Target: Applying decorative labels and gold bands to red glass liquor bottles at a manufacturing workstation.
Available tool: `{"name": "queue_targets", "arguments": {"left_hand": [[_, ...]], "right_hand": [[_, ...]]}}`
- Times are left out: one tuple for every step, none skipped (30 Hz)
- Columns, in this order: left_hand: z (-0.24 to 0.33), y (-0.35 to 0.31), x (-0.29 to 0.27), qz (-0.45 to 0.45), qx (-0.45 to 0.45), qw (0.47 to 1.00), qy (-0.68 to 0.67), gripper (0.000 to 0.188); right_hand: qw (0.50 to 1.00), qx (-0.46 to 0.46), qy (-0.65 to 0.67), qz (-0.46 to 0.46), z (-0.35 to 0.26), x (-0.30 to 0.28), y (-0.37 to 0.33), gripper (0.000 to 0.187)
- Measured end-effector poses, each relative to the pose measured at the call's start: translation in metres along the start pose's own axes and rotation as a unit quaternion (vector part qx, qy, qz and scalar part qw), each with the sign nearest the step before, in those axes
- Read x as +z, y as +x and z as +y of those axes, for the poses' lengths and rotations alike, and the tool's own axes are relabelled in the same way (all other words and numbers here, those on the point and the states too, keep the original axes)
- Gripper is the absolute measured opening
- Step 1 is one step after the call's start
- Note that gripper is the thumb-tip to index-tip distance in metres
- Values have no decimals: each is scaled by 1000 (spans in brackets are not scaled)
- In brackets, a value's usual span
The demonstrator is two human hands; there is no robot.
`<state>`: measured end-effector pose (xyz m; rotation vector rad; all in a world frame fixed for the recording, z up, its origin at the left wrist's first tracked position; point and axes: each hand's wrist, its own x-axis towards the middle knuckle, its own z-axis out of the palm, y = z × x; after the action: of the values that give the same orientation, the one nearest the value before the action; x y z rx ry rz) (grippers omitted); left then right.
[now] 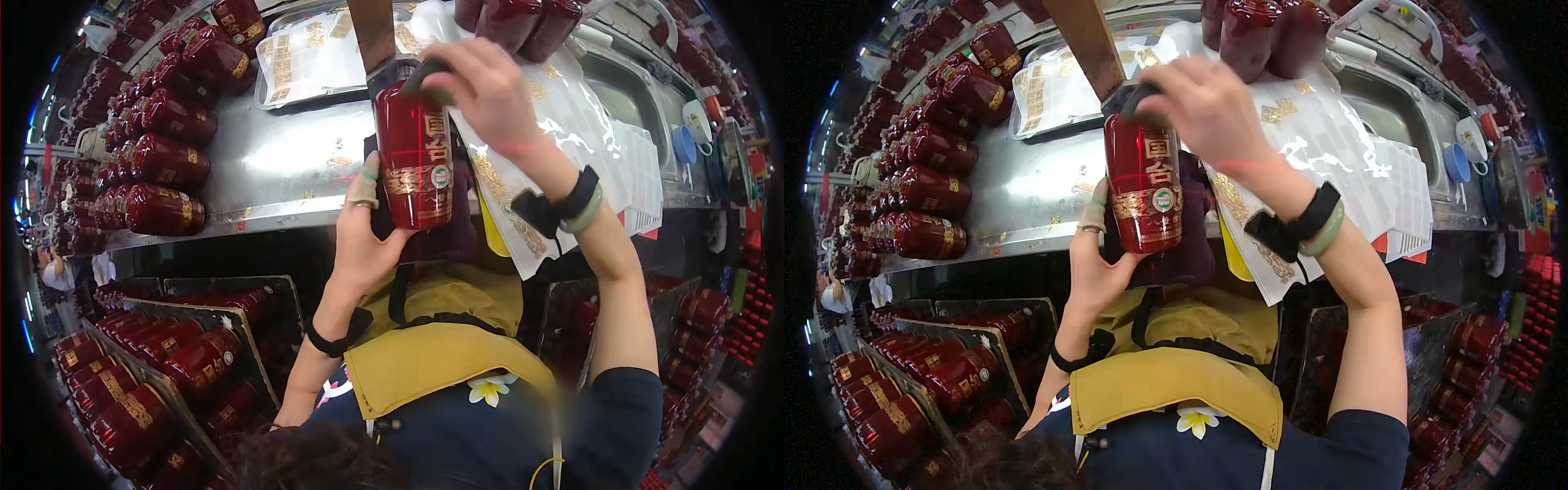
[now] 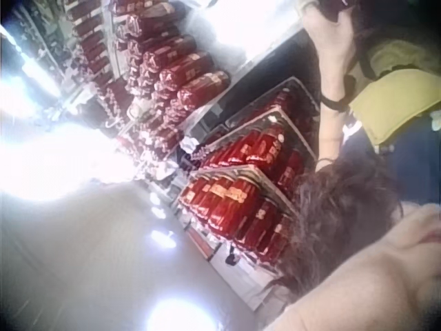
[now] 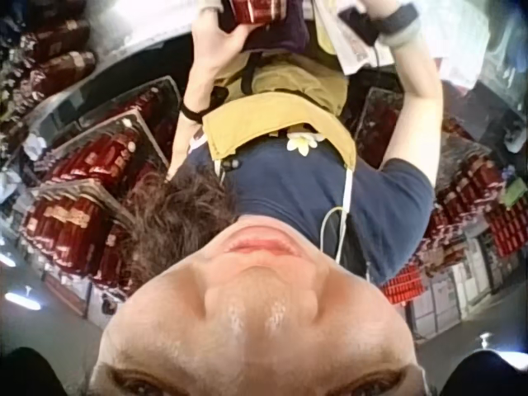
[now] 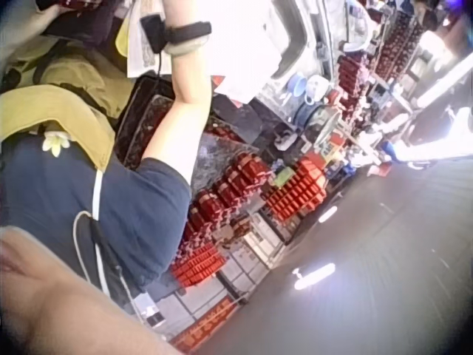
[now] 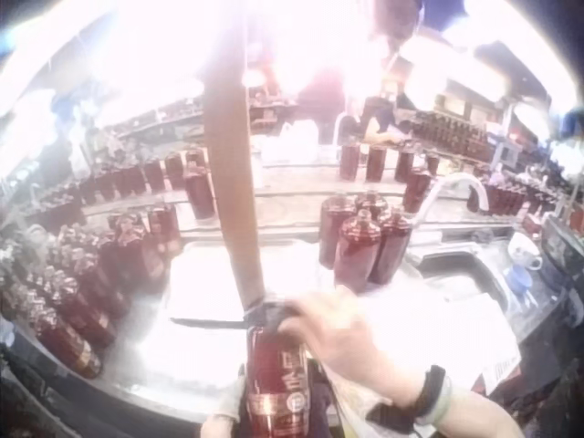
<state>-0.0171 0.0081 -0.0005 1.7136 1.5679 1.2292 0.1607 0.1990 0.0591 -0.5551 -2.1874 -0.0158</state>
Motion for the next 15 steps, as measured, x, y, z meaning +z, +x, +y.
{"name": "queue_targets", "arguments": {"left_hand": [[0, 1, -1, -19, -15, 1000, -4, 93], [4, 3, -2, -18, -17, 1000, -3, 93], [9, 7, -1, 9, 28, 999, 29, 93], [13, 8, -2, 34, 71, 995, 61, 93], [13, 9, -3, 35, 68, 995, 63, 93], [11, 8, -4, 23, 54, 997, 52, 93], [10, 7, -6, 8, 40, 998, 40, 92], [7, 7, -7, 1, 49, 998, 44, 92], [2, 4, -8, -10, 23, 999, 31, 93], [-1, 4, -8, -18, 19, 999, 22, 93], [-3, 4, -8, -26, 15, 999, 13, 93], [-5, 5, -7, -27, 14, 999, 13, 93], [-7, 5, -6, -35, 6, 999, 14, 93], [-7, 5, -6, -42, -1, 999, 17, 92], [-10, 4, -6, -41, -3, 999, 18, 92]], "right_hand": [[996, -37, -61, 45, 13, -1, 9, 24], [997, -38, -59, 45, 7, -2, 3, 24], [997, 53, 64, 6, -13, -5, -3, 22], [971, 143, 187, -34, -28, -7, -6, 22], [976, 77, 189, -72, -33, -2, -10, 24], [977, 91, 181, -59, -32, -1, -11, 24], [978, 109, 172, -44, -28, 1, -13, 24], [990, 89, 108, 7, -10, 2, -9, 20], [994, 75, 44, 73, 5, 3, -4, 16], [996, 52, 10, 66, 7, -4, -3, 14], [998, 28, -25, 58, 5, -10, -4, 13], [999, 14, 12, 37, -6, -10, -10, 13], [999, 2, 49, 15, -22, -10, -22, 14], [997, -7, 71, -20, -36, -7, -43, 16], [996, -47, 79, -19, -53, -7, -62, 19]]}}
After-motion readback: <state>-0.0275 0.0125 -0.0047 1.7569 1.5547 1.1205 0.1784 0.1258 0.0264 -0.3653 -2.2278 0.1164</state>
